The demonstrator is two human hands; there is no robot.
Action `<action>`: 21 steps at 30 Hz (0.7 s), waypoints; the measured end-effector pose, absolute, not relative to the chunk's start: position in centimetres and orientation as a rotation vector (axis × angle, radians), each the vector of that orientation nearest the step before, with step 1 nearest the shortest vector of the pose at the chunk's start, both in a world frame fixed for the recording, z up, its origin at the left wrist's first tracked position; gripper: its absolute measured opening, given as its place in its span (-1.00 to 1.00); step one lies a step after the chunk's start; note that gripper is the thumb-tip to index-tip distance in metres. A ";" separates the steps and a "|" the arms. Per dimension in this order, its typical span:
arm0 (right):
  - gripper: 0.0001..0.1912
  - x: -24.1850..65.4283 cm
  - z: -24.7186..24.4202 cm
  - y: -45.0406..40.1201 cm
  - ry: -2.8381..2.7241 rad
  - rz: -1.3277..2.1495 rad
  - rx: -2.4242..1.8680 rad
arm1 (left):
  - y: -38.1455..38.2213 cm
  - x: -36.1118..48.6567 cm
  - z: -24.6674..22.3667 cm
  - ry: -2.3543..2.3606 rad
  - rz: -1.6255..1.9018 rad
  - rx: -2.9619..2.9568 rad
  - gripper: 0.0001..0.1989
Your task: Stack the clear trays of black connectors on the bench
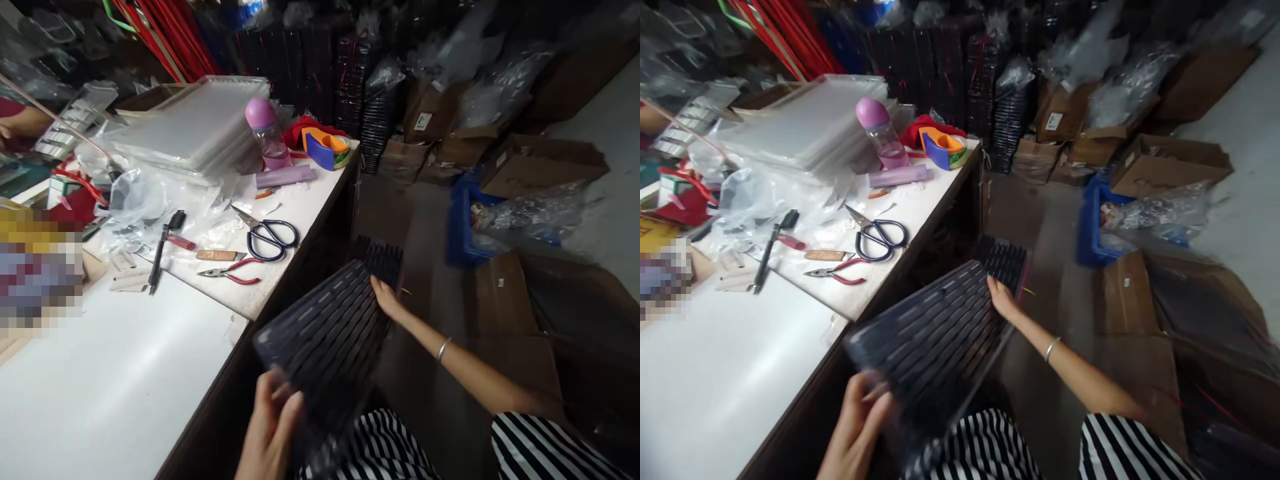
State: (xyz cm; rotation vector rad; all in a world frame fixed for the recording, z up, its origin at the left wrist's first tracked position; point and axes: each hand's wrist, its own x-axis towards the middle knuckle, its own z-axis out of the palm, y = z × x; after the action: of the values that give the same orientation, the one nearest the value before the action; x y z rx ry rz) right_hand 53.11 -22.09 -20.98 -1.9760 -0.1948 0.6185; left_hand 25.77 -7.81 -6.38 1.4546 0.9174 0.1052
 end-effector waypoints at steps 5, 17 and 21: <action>-0.70 65.0 -20.8 -23.7 -0.236 0.558 -2.404 | -12.0 33.7 -16.6 0.826 -0.182 0.982 -0.43; -0.65 70.0 -24.8 -19.7 -0.403 0.227 -3.113 | -13.9 40.0 -26.3 0.924 -0.151 0.665 -0.73; -0.66 70.5 -24.4 -19.6 -0.461 0.255 -3.177 | -14.6 39.9 -27.0 0.898 -0.143 0.649 -0.70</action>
State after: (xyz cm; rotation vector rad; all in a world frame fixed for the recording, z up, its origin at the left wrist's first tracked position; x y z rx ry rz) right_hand 70.46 -19.65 -24.42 -3.1775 -0.4609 0.2548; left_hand 39.90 -14.59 -27.03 0.6488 0.8982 -0.1427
